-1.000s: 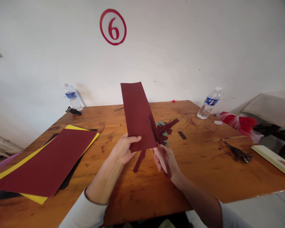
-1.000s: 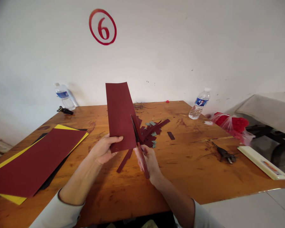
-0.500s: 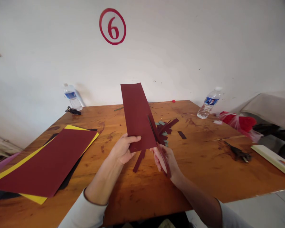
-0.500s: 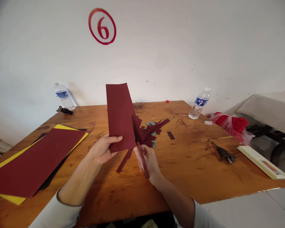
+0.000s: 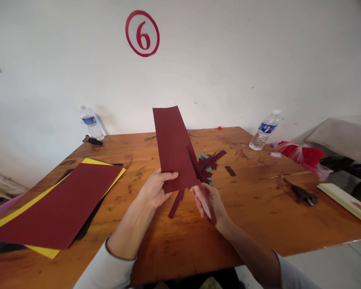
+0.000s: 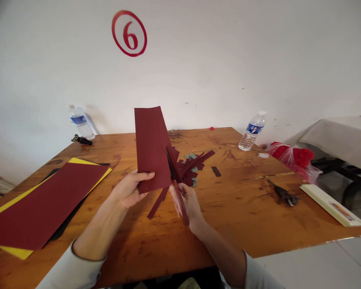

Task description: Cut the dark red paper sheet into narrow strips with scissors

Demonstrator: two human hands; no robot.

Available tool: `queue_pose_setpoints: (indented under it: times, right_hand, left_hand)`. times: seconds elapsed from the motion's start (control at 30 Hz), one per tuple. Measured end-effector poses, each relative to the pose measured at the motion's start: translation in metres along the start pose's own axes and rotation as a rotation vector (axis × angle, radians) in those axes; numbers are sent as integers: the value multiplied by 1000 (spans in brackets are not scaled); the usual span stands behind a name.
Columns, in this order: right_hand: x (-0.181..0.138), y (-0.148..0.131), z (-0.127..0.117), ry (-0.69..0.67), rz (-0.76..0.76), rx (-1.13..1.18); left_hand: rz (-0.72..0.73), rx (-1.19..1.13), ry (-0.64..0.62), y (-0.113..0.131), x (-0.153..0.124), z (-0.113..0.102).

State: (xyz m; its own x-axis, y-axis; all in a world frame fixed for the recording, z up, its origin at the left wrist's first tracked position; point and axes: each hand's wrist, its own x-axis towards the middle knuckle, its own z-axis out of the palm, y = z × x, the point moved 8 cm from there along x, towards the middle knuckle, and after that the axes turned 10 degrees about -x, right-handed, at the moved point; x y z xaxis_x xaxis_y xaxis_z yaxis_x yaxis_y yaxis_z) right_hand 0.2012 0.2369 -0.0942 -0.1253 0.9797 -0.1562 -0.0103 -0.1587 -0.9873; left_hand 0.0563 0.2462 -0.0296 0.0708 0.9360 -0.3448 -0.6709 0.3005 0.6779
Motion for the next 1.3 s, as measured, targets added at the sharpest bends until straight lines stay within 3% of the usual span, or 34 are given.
queue_pose_setpoints:
  times: [0.53,0.9,1.3]
  right_hand:
    - [3,2,0,6,-7,3]
    - [7,0,0,2,-124,-2]
    - [6,2,1,1,-93,28]
  left_hand:
    - [5,-8,-35,0,-1,3]
    - [-16,31,-18,-15,-3,-5]
    - [-49,0,-48,-19,-2,-6]
